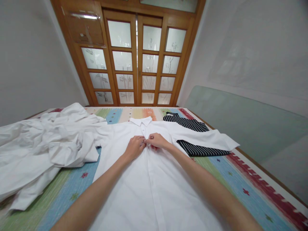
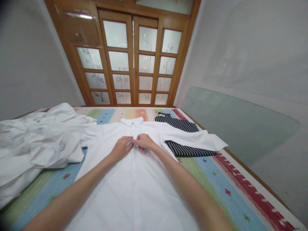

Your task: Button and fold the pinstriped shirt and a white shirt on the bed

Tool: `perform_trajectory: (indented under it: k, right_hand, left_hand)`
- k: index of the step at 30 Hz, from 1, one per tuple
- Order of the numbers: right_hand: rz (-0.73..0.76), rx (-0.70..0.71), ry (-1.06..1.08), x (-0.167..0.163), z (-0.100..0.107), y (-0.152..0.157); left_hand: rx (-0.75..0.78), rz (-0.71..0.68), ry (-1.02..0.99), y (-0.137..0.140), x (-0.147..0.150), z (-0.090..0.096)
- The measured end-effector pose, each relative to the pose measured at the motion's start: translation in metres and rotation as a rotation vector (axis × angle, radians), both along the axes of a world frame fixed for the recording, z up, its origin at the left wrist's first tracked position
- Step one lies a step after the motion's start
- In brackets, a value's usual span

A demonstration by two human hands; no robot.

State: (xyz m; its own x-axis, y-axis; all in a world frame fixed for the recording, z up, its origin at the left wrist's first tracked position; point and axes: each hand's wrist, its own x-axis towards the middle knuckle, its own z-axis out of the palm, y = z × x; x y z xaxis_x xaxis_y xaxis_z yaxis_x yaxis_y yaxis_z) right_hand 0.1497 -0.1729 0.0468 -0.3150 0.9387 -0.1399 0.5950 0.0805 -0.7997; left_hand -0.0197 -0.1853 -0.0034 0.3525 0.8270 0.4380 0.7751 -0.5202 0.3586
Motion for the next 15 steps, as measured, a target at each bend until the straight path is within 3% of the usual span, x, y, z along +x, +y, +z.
perform_trajectory:
  k: [4,15]
  right_hand:
    - [-0.039,0.056,-0.022,-0.009,0.002,0.012]
    - [-0.013,-0.089,0.121,-0.004,-0.019,0.016]
  left_hand:
    - [-0.007,0.006,-0.039,0.000,-0.001,-0.001]
    - [-0.048,0.045,-0.065,-0.004,0.002,0.008]
